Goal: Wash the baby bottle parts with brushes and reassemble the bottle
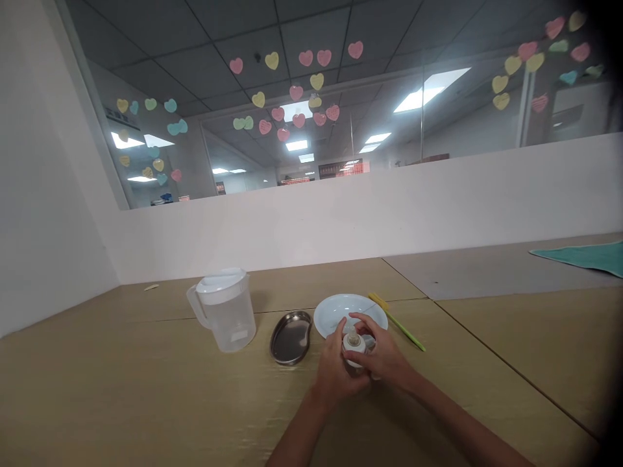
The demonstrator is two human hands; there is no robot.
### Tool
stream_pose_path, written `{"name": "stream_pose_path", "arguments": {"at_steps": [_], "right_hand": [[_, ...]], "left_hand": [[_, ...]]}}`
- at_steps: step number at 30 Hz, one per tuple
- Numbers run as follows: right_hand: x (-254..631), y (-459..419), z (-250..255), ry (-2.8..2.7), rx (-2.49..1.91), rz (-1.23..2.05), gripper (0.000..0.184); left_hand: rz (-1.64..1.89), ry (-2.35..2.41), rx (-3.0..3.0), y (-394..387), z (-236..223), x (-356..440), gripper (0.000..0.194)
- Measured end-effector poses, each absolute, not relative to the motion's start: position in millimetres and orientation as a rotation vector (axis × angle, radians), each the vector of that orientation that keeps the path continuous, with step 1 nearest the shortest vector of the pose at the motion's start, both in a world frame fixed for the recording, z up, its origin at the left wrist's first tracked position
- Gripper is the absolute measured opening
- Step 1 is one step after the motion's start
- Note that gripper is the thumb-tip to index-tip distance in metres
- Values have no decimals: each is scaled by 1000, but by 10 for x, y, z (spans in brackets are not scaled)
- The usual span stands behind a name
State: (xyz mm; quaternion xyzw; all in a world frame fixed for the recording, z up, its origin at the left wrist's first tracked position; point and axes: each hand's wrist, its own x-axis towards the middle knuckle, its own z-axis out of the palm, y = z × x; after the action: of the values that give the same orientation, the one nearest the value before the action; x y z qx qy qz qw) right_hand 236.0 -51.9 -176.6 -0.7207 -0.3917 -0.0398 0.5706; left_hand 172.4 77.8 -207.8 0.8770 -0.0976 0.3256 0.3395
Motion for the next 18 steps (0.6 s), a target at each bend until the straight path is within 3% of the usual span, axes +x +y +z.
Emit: {"name": "stream_pose_path", "arguments": {"at_steps": [11,14,18], "right_hand": [[2409,-713,-1557,-1125,-1379,401,59],[2528,-686,-1651,-1089,-1391,257,48],[2707,-637,-1849,-891,-1579,-165,30]], "left_hand": [[852,-296,2325,830,-2029,1691,92],[872,-312,2364,837,-2012,1691,92],[860,-299,2416,838,-2005,1692,94]]}}
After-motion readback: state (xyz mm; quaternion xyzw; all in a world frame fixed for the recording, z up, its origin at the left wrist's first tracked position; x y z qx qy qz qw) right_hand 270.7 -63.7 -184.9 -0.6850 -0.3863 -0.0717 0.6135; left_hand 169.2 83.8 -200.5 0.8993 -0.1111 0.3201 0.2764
